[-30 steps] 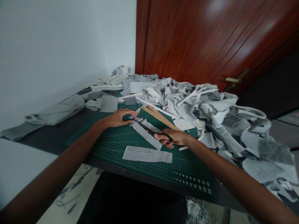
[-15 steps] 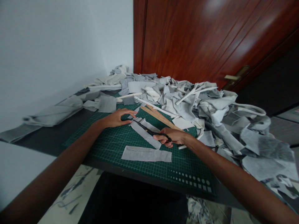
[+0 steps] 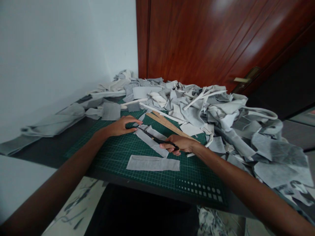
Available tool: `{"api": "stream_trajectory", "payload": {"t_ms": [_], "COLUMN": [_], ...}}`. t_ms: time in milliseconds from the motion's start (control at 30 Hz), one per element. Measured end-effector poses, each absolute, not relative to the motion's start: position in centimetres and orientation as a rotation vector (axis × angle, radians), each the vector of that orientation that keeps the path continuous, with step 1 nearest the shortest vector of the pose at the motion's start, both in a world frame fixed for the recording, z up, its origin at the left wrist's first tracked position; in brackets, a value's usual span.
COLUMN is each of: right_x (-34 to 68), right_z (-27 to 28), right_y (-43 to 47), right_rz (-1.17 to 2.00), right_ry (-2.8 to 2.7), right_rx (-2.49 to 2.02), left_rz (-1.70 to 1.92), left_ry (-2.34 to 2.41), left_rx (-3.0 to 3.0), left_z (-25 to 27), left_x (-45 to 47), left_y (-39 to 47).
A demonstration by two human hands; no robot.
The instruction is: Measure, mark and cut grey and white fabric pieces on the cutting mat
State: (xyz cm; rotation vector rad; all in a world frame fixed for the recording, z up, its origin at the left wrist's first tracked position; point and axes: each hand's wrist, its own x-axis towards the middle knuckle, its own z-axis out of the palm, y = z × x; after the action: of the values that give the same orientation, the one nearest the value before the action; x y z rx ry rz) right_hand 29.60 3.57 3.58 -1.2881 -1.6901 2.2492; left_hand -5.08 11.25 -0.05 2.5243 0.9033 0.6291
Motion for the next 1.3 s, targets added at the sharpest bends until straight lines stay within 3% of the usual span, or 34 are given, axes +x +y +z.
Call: {"api": "stream_trajectory", "payload": {"t_ms": [633, 767, 933, 1000, 1133, 1300], "right_x": [36.6, 38.8, 41.0, 41.8, 43.6, 45.1], "right_z": [4.8, 5.2, 5.4, 5.2, 4.5, 2.9], "right_y": [-1.8, -2.6, -0.3, 1.3, 4.8, 9.0], "right_rz": [2.085, 1.652, 0.494, 0.176, -0.137, -0.156], "right_ry": [-1.704, -1.843, -2.045, -2.06, -2.043, -2.074], "right_rx": [-1.475, -1.595, -1.908, -1.99, -2.032, -1.787], "left_rz": [0.56, 0.53, 0.559, 0.576, 0.581, 0.607], "left_ry": [0.966, 1.012, 1.066, 1.085, 1.12, 1.176], "left_rx": [2.607, 2.636, 2.688, 2.702, 2.741, 2.779], "left_z": [0.7, 0.6, 0.4, 0.4, 0.5, 0.5], "left_x": [-3.6, -2.9, -2.4, -2.4, -2.4, -2.2], "left_y": [10.5, 10.1, 10.1, 10.1, 10.0, 9.8]}}
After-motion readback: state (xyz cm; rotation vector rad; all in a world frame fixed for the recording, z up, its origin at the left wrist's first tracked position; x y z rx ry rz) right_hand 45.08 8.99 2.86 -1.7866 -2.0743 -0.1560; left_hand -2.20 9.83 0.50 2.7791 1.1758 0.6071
